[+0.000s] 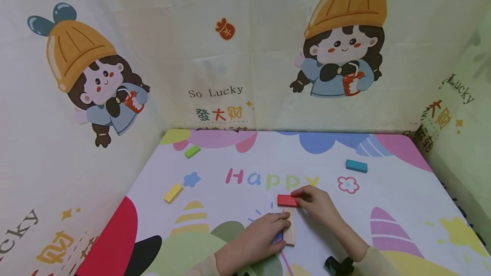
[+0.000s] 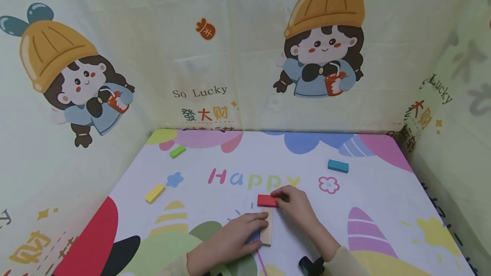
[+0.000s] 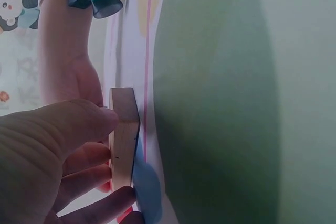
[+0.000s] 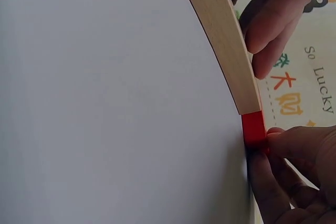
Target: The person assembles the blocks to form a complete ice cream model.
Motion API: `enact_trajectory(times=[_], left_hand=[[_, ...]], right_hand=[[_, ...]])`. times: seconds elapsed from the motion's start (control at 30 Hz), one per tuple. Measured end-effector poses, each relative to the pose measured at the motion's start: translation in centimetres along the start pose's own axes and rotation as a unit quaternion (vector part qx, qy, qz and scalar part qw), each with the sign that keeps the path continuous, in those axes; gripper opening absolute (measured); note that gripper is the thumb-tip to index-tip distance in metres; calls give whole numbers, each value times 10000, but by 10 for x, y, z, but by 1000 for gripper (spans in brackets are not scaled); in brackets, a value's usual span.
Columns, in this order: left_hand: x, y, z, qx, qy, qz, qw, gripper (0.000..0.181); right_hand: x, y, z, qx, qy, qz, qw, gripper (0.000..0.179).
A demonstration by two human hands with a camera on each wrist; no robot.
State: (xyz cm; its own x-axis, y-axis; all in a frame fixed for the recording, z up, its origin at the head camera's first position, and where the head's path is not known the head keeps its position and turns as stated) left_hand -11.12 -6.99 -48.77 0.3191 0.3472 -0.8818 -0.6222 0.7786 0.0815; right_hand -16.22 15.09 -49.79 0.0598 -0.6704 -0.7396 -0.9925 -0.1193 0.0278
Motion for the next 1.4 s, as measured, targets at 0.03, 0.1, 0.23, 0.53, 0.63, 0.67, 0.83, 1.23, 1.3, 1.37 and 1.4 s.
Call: enact_trajectory(times=[0.03, 0.1, 0.23, 0.53, 0.63, 0.67, 0.83, 1.23, 1.3, 1.37, 1.4], left_hand=[[0, 0, 0, 4, -2, 4, 10000, 44], [0, 0, 0, 16, 4, 17, 10000, 44], [1, 0, 0, 28, 29, 38, 10000, 44], [0, -1, 1, 12, 38, 61, 10000, 43], [0, -1, 1, -16, -12, 27, 10000, 44], [0, -1, 1, -28, -32, 17, 10000, 44], [0, -1, 0, -20, -36, 24, 10000, 44], [-1, -1, 2, -215, -167, -59, 9996, 44], [0, -2, 2, -183, -157, -14, 9997, 43], [0, -2, 1, -110, -101, 56, 9999, 42], [0, -2, 1, -75, -77, 89, 9999, 42]], right_hand=[[0, -1, 0, -2, 4, -22, 10000, 16], [0, -2, -1, 1, -11, -48, 10000, 16], [0, -5, -1, 25, -58, -29, 10000, 16], [2, -7, -3, 98, -24, -29, 9999, 16], [1, -7, -3, 110, -4, -36, 9999, 17], [1, -7, -4, 117, 8, -40, 9999, 17], [0, -8, -4, 131, -7, -70, 9999, 17], [-13, -6, 10, 352, -295, -95, 9989, 17], [-17, -6, 17, 407, -323, -94, 9986, 18], [-23, -4, 24, 428, -373, -75, 9984, 18], [-27, -4, 28, 437, -409, -66, 9982, 18]])
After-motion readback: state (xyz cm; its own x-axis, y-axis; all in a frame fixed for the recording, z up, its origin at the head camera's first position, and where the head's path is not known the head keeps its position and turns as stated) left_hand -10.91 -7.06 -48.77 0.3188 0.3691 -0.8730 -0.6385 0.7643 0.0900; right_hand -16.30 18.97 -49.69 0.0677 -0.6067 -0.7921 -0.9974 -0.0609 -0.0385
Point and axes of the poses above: each hand's wrist, its own y-axis towards the middle knuckle, its own x-axis out of the palm, z = x × y, the point moved 1 cm from there along y, towards the middle knuckle, and after that the axes turned 11 degrees about -y, right-handed, at the moved point
